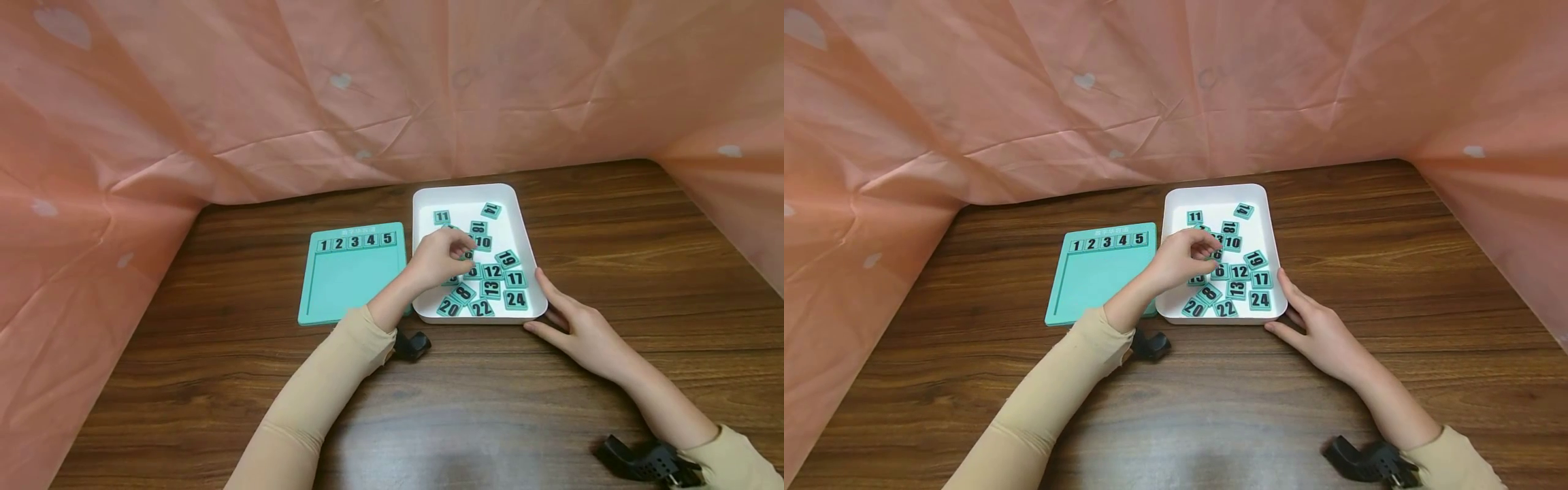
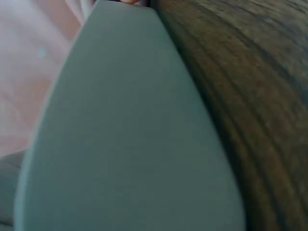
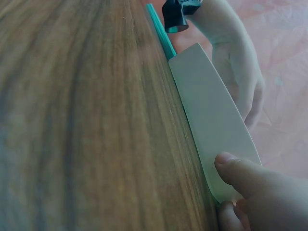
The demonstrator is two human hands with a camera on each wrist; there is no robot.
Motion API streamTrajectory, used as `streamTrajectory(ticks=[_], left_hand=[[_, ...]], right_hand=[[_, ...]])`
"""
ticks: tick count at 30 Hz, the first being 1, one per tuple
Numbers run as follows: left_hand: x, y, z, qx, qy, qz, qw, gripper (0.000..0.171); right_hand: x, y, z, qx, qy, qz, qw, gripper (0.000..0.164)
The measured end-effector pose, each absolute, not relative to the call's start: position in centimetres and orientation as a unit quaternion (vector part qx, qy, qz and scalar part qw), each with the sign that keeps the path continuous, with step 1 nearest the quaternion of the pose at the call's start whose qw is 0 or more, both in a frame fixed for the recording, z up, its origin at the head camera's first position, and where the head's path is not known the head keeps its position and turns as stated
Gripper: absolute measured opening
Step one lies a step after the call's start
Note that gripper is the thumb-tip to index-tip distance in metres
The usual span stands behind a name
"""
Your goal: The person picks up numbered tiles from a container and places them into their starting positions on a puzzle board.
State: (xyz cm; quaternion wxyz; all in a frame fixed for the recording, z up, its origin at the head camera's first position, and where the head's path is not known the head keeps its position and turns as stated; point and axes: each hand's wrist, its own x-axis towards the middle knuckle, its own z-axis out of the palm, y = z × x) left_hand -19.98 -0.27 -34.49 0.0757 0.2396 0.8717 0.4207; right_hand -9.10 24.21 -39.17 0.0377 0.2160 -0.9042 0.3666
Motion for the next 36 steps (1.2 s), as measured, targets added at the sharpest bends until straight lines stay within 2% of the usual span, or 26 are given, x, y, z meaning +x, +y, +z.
streamTrajectory(ticks=[14,36], left_hand=[[-19.9,0.2,-36.4,0.215,0.891,0.393,0.071,0.03],[-19.2,0.1,-36.7,0.235,0.91,0.334,0.073,0.036]], right_hand=[[-8.9,24.2,-39.0,0.218,-0.907,0.356,0.048,0.085],[-8.8,24.0,-38.8,0.225,-0.905,0.356,0.053,0.085]])
